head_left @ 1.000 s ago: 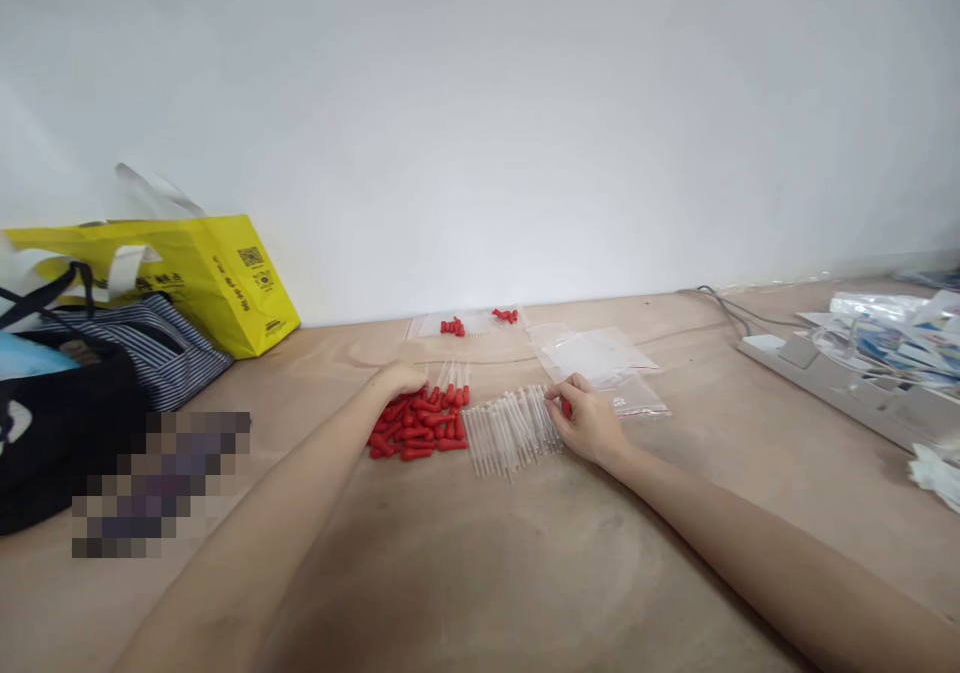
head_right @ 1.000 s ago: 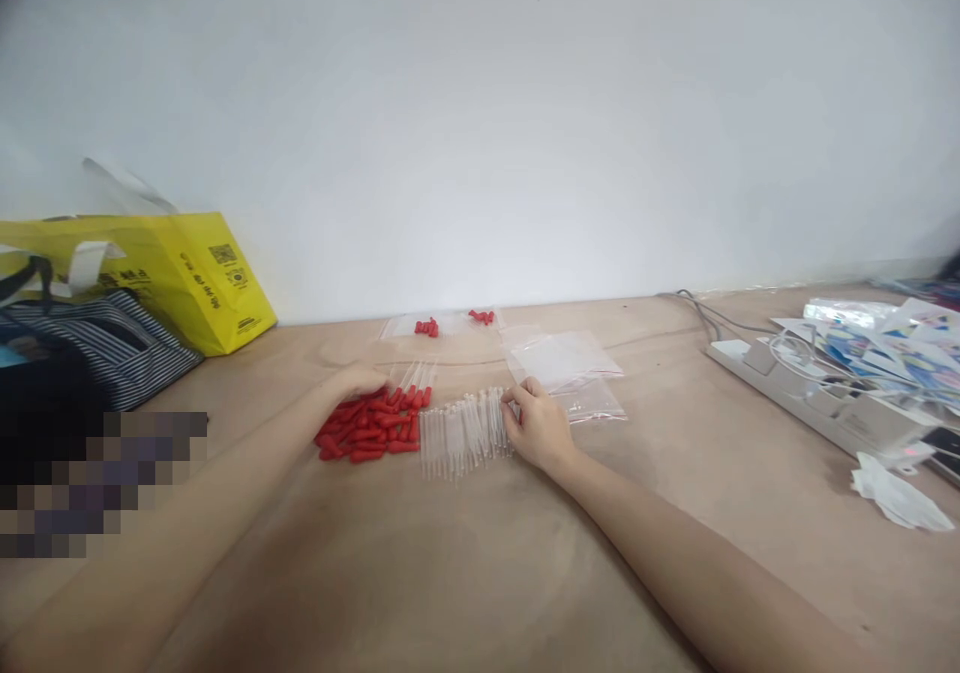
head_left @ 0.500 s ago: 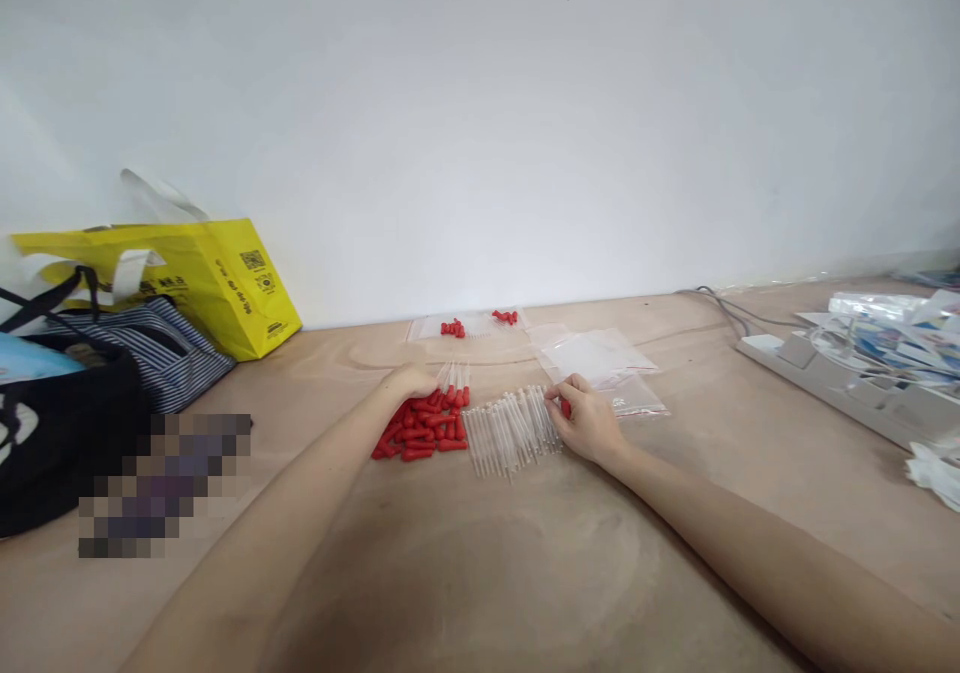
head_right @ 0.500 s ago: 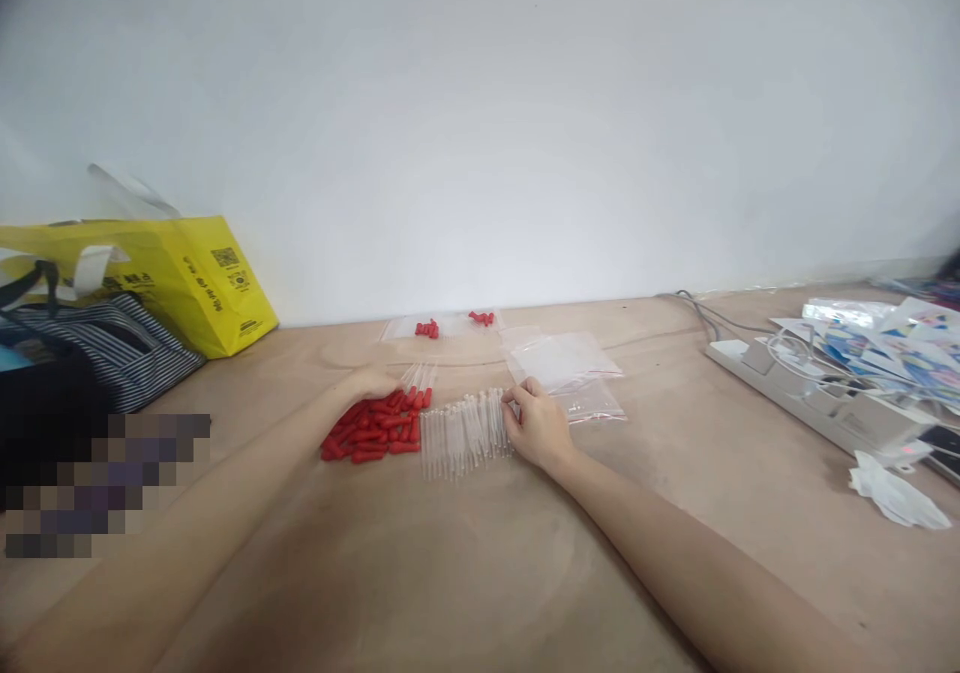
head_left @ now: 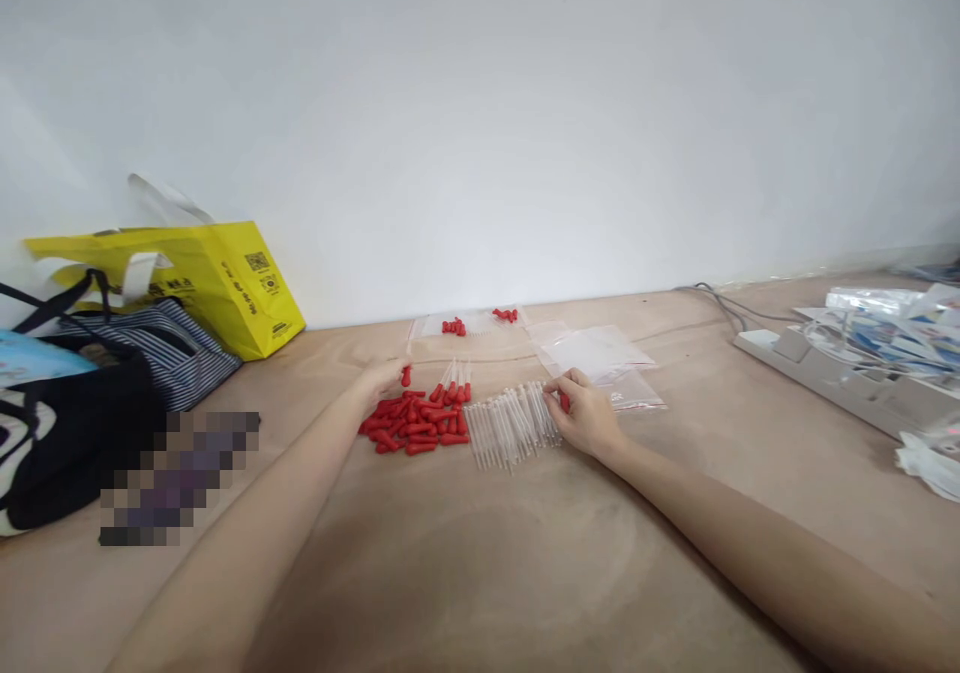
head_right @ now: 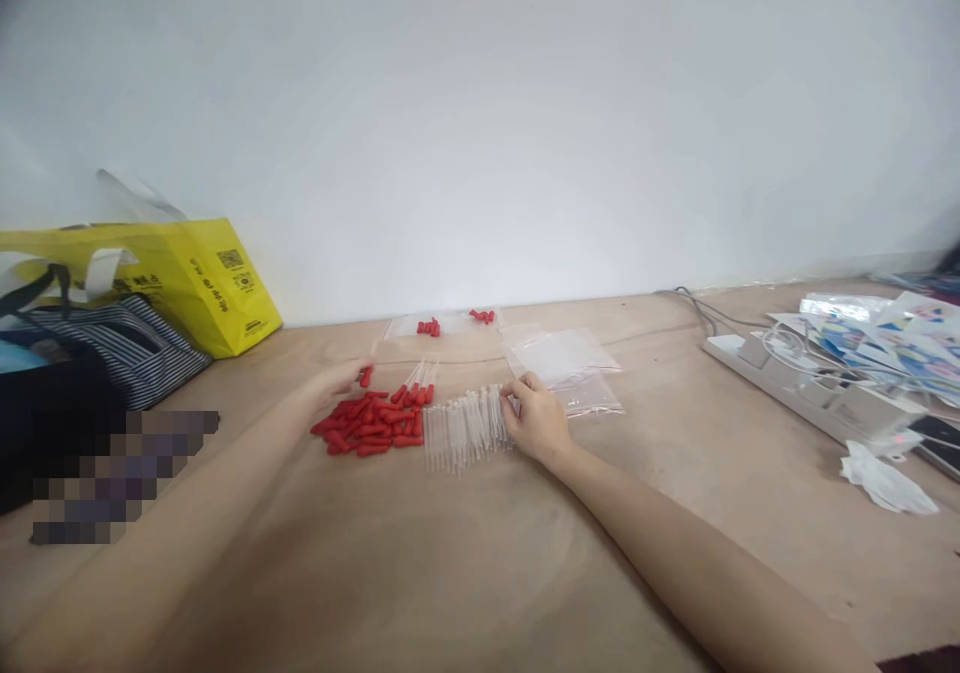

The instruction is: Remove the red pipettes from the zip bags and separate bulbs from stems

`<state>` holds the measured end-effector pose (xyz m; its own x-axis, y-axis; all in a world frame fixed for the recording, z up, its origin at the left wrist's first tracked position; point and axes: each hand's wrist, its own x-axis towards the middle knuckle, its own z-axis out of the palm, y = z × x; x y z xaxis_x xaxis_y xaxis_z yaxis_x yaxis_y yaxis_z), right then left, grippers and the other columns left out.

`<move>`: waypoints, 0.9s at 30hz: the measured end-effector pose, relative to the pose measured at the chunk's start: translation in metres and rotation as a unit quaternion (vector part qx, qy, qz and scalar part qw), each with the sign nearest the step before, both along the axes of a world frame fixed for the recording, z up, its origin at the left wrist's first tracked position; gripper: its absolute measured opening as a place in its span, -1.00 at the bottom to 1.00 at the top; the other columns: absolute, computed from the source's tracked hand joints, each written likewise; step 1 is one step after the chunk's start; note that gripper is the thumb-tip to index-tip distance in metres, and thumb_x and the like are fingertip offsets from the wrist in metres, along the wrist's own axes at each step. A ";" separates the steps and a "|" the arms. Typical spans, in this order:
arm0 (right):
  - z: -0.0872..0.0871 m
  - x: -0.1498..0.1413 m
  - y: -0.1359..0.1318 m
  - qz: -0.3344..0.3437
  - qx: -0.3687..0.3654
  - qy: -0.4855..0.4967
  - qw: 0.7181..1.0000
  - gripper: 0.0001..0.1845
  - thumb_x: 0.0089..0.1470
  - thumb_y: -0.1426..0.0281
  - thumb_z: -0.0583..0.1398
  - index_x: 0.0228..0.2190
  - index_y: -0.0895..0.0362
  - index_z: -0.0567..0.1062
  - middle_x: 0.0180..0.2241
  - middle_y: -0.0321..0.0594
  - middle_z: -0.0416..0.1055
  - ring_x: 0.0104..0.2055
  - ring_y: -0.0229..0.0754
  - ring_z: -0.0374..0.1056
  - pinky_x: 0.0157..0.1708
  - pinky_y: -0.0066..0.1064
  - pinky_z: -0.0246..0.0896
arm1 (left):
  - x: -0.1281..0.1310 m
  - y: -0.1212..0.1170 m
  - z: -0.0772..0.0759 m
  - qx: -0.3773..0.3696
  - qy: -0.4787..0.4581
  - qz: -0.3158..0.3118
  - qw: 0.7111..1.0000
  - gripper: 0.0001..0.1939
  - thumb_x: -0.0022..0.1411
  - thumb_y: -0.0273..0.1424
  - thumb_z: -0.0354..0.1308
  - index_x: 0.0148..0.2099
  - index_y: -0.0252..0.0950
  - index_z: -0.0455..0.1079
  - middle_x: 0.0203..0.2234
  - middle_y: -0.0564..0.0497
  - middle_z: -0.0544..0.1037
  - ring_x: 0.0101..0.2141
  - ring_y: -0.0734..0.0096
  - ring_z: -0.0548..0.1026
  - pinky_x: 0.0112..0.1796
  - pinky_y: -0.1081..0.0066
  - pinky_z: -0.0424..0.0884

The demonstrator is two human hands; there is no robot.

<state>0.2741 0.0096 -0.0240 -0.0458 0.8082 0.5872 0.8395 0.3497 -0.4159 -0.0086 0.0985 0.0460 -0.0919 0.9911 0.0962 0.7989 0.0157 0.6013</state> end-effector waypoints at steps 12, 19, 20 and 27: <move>0.013 -0.040 -0.025 0.176 0.140 -0.169 0.960 -0.64 0.10 0.30 0.04 -0.03 -0.08 0.27 -0.04 -0.26 0.31 0.09 -0.10 0.06 0.08 -0.06 -0.44 | 0.049 -0.108 -0.037 0.368 0.250 -0.275 0.852 -0.78 0.19 -0.34 -0.04 -0.45 -0.26 0.34 -0.54 0.05 0.50 -0.44 0.41 0.39 -0.04 0.17 0.06; -0.001 -0.040 -0.022 0.212 0.133 -0.166 0.954 -0.68 0.12 0.50 -0.03 -0.20 -0.07 0.40 -0.46 -0.35 0.47 -0.02 -0.23 0.21 0.08 -0.08 -0.45 | 0.050 -0.109 -0.048 0.416 0.245 -0.283 0.829 -0.83 0.18 -0.37 -0.01 -0.41 -0.24 0.37 -0.55 0.06 0.51 -0.43 0.40 0.40 0.00 0.11 0.05; -0.001 -0.038 -0.022 0.209 0.132 -0.165 0.955 -0.69 0.12 0.50 -0.03 -0.23 -0.05 0.42 -0.48 -0.35 0.46 -0.04 -0.24 0.23 0.08 -0.09 -0.42 | 0.049 -0.110 -0.047 0.416 0.242 -0.286 0.829 -0.85 0.17 -0.37 0.00 -0.37 -0.24 0.38 -0.51 0.06 0.52 -0.40 0.39 0.41 0.01 0.10 0.05; -0.002 -0.040 -0.021 0.158 0.225 -0.152 0.949 -0.83 0.10 0.41 0.03 -0.35 0.04 0.42 -0.53 -0.38 0.45 -0.16 -0.27 0.30 0.10 -0.13 -0.47 | 0.047 -0.108 -0.052 0.468 0.221 -0.296 0.803 -0.81 0.19 -0.47 -0.01 -0.18 -0.26 0.39 -0.26 0.05 0.54 -0.16 0.31 0.42 0.06 0.09 0.04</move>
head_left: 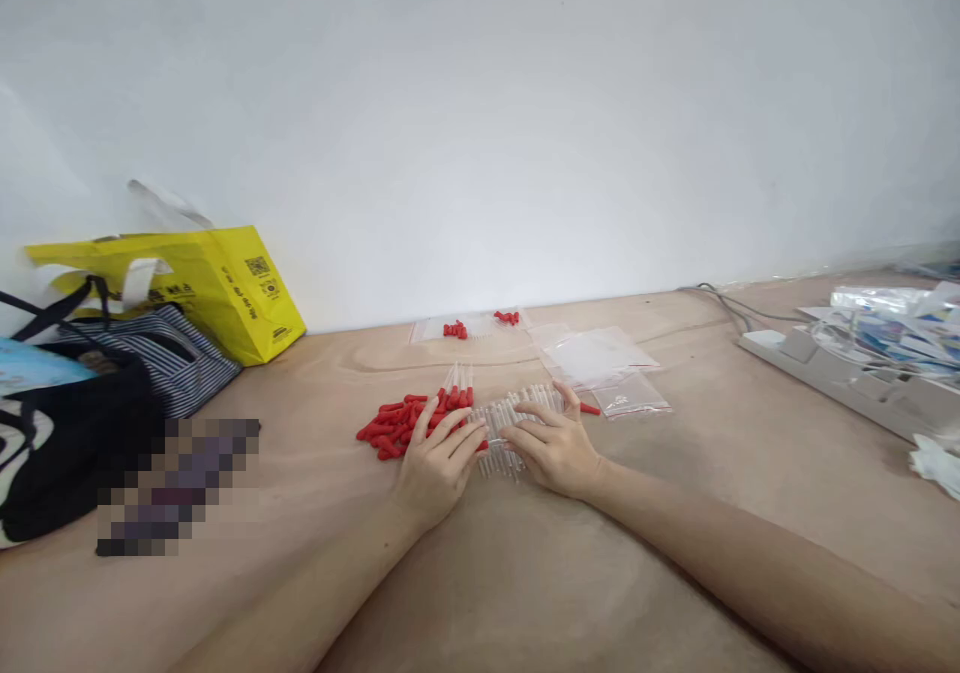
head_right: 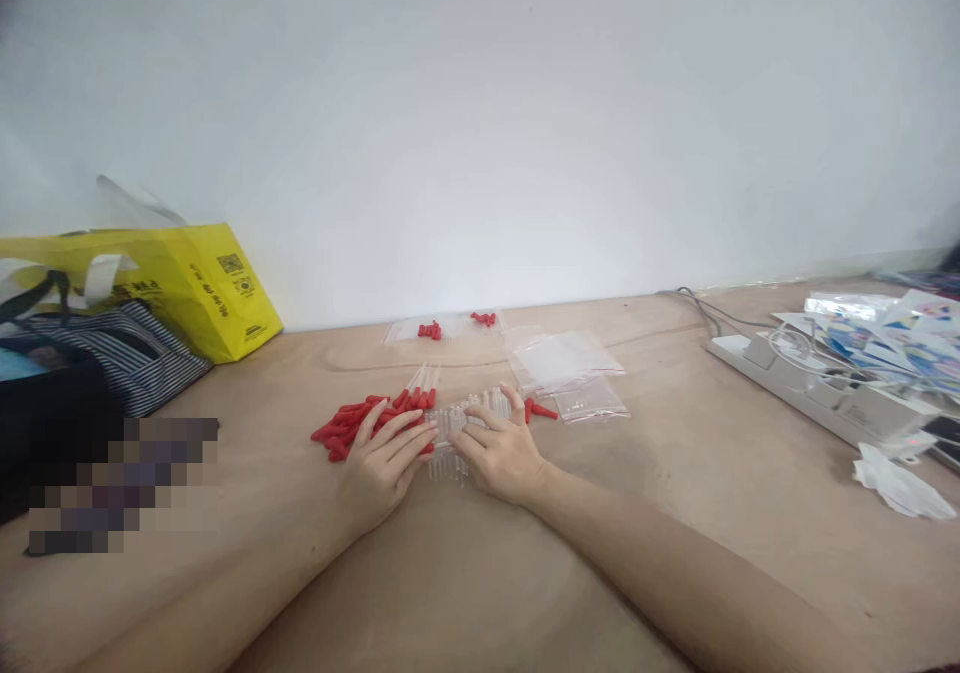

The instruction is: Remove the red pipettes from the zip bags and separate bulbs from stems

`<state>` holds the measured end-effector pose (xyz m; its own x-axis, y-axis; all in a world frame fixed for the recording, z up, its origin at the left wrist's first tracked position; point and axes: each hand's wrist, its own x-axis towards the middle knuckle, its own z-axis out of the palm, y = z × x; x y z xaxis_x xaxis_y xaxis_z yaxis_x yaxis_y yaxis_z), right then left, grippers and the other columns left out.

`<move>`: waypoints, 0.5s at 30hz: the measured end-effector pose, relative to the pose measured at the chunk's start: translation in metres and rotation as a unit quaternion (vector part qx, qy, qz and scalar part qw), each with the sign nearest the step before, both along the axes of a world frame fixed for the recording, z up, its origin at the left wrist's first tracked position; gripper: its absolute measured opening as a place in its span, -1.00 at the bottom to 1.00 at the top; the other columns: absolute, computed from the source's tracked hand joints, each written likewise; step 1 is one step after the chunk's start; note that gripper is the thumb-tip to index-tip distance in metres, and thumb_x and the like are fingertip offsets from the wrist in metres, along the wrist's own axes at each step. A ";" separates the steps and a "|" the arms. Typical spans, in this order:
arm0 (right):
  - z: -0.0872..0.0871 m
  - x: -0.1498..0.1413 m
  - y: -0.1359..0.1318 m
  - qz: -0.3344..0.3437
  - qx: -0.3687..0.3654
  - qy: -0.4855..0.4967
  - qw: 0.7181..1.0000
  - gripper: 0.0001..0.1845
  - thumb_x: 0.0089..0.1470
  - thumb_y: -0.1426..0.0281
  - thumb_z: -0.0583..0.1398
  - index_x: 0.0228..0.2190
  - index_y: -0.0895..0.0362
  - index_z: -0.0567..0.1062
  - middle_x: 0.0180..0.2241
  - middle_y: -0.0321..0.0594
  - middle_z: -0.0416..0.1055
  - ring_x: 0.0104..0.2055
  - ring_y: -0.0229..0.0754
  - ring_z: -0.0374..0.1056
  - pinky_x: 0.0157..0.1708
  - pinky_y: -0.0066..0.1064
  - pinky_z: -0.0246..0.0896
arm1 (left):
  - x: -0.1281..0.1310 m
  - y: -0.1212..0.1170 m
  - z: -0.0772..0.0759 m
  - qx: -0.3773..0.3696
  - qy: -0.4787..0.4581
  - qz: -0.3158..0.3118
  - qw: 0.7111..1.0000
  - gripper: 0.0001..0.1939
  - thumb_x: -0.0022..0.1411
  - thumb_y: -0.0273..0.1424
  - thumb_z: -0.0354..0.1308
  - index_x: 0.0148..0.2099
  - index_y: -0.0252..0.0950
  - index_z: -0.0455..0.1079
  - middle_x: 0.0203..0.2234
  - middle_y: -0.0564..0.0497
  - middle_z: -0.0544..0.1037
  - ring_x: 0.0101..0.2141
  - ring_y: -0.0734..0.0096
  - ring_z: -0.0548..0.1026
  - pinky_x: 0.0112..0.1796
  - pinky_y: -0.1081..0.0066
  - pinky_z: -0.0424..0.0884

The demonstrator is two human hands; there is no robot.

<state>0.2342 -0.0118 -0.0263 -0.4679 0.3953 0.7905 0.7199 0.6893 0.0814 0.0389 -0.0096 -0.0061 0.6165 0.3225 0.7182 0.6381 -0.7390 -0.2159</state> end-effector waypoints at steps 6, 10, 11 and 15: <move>-0.001 -0.004 0.001 0.011 0.092 -0.004 0.996 -0.86 0.07 0.41 0.08 -0.46 0.09 0.41 -0.67 -0.45 0.36 -0.27 -0.31 0.31 0.10 -0.12 -0.49 | -0.001 -0.001 -0.001 0.032 0.024 -0.011 0.999 -0.81 0.19 -0.44 0.00 -0.19 -0.25 0.41 -0.17 0.02 0.50 -0.07 0.24 0.38 0.10 -0.01 -0.08; 0.000 -0.002 -0.001 0.021 0.095 -0.009 0.995 -0.90 0.04 0.43 0.10 -0.45 0.10 0.41 -0.66 -0.46 0.36 -0.26 -0.30 0.31 0.09 -0.07 -0.47 | -0.004 -0.004 -0.001 0.041 0.035 -0.007 0.999 -0.82 0.18 -0.45 0.01 -0.23 -0.23 0.43 -0.18 0.04 0.51 -0.06 0.22 0.38 0.10 -0.06 -0.13; 0.000 -0.001 -0.001 0.024 0.095 -0.010 0.995 -0.91 0.03 0.44 0.10 -0.44 0.10 0.41 -0.66 -0.46 0.35 -0.26 -0.29 0.31 0.08 -0.05 -0.46 | -0.005 -0.005 -0.001 0.042 0.035 -0.006 0.999 -0.82 0.18 -0.46 0.01 -0.24 -0.23 0.43 -0.19 0.05 0.51 -0.07 0.22 0.38 0.10 -0.07 -0.14; -0.001 -0.001 -0.003 0.035 0.097 -0.010 0.995 -0.92 0.02 0.45 0.10 -0.42 0.10 0.41 -0.67 -0.47 0.34 -0.27 -0.30 0.31 0.07 -0.04 -0.43 | -0.006 -0.008 0.000 0.040 0.034 -0.010 0.999 -0.80 0.18 -0.49 -0.02 -0.31 -0.21 0.44 -0.22 0.08 0.53 -0.08 0.25 0.39 0.10 -0.06 -0.17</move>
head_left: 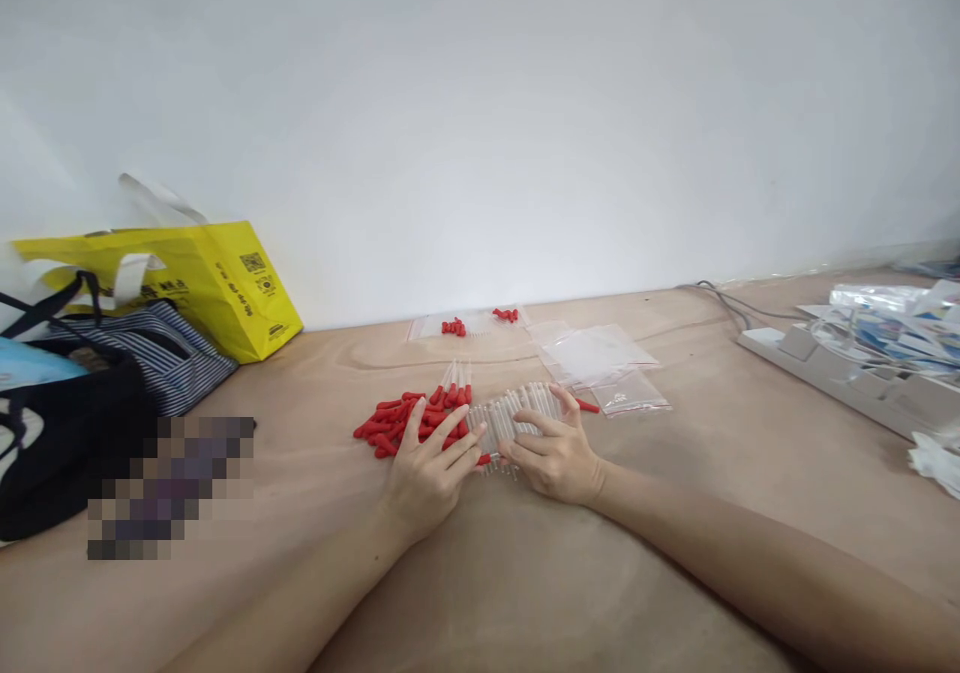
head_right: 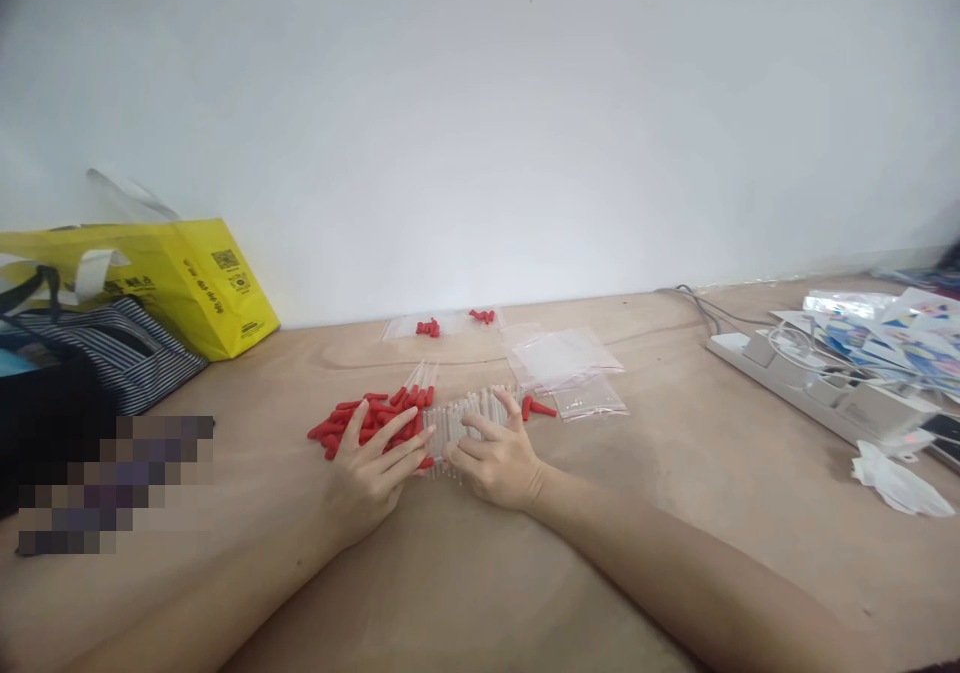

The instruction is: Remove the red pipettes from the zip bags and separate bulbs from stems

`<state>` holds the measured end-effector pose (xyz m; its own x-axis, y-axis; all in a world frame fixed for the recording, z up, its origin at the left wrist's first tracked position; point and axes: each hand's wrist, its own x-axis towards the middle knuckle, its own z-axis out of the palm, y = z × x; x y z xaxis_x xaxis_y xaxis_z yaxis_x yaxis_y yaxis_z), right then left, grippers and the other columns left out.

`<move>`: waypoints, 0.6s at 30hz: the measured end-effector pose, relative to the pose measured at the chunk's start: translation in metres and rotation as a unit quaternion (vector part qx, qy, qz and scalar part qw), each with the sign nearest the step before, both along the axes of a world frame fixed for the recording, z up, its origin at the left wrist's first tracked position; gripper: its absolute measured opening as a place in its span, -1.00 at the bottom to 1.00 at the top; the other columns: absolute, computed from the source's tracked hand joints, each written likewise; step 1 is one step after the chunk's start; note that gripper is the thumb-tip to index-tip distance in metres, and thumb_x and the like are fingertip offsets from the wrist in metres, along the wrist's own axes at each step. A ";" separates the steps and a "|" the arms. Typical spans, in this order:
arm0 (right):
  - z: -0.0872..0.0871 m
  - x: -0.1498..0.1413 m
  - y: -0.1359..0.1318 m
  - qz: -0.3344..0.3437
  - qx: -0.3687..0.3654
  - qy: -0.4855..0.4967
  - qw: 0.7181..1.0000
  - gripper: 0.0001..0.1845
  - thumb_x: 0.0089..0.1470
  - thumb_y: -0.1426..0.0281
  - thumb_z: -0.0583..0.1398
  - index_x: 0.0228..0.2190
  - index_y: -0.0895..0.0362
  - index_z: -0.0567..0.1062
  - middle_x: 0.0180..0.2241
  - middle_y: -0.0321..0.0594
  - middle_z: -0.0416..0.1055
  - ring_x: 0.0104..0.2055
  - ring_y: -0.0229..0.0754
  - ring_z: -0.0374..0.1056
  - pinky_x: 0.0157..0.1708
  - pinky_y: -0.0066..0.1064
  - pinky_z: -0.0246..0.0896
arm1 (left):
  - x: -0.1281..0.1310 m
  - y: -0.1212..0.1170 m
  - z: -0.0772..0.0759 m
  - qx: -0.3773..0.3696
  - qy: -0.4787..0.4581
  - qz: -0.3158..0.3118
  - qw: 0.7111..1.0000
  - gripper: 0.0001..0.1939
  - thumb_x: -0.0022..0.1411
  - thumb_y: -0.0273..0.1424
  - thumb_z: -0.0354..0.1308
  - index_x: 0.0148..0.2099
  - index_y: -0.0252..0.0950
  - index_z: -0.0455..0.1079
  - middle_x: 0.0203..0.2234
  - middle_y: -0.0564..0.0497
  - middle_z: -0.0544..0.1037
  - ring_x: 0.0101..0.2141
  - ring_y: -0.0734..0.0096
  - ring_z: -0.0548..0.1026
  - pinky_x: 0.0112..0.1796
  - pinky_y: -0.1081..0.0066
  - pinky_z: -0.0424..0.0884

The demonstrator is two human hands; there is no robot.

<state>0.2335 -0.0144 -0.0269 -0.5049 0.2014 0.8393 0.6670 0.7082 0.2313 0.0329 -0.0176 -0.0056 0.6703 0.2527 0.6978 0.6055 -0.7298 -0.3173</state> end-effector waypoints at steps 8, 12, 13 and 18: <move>0.003 0.004 -0.004 0.004 -0.007 0.018 1.000 -0.90 0.06 0.40 0.08 -0.43 0.08 0.40 -0.68 -0.47 0.34 -0.29 -0.31 0.32 0.05 -0.10 -0.36 | -0.007 -0.005 0.004 -0.005 -0.011 0.004 1.000 -0.76 0.18 -0.53 -0.06 -0.34 -0.20 0.42 -0.22 0.10 0.53 -0.09 0.27 0.40 0.09 -0.06 -0.14; 0.003 0.015 -0.002 -0.057 -0.076 0.082 0.992 -0.84 0.09 0.42 0.04 -0.46 0.10 0.39 -0.60 -0.40 0.39 -0.34 -0.31 0.30 -0.01 -0.20 -0.24 | -0.024 -0.004 0.007 -0.015 -0.054 0.050 0.997 -0.81 0.17 -0.50 -0.02 -0.34 -0.23 0.41 -0.27 0.06 0.55 -0.13 0.22 0.41 0.03 -0.03 0.02; 0.003 0.017 -0.001 -0.072 -0.098 0.095 0.988 -0.82 0.10 0.42 0.02 -0.46 0.12 0.38 -0.57 -0.36 0.40 -0.36 -0.30 0.29 -0.05 -0.22 -0.20 | -0.028 -0.004 0.007 -0.018 -0.061 0.058 0.996 -0.83 0.17 -0.47 -0.01 -0.33 -0.23 0.41 -0.28 0.04 0.55 -0.14 0.23 0.41 0.01 0.01 0.07; 0.015 0.013 0.013 -0.089 -0.249 0.177 0.948 -0.78 0.12 0.42 -0.09 -0.44 0.16 0.32 -0.45 -0.20 0.37 -0.38 -0.24 0.24 -0.32 -0.39 0.02 | -0.032 -0.002 0.005 -0.017 -0.079 0.086 0.993 -0.80 0.19 -0.35 -0.02 -0.22 -0.24 0.42 -0.50 -0.03 0.45 -0.40 0.35 0.39 -0.28 0.29 0.29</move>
<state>0.2461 -0.0013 -0.0116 -0.1293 0.6734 0.7279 0.7596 0.5391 -0.3639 0.0007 -0.0193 -0.0008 0.4981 0.3799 0.7795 0.7625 -0.6199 -0.1851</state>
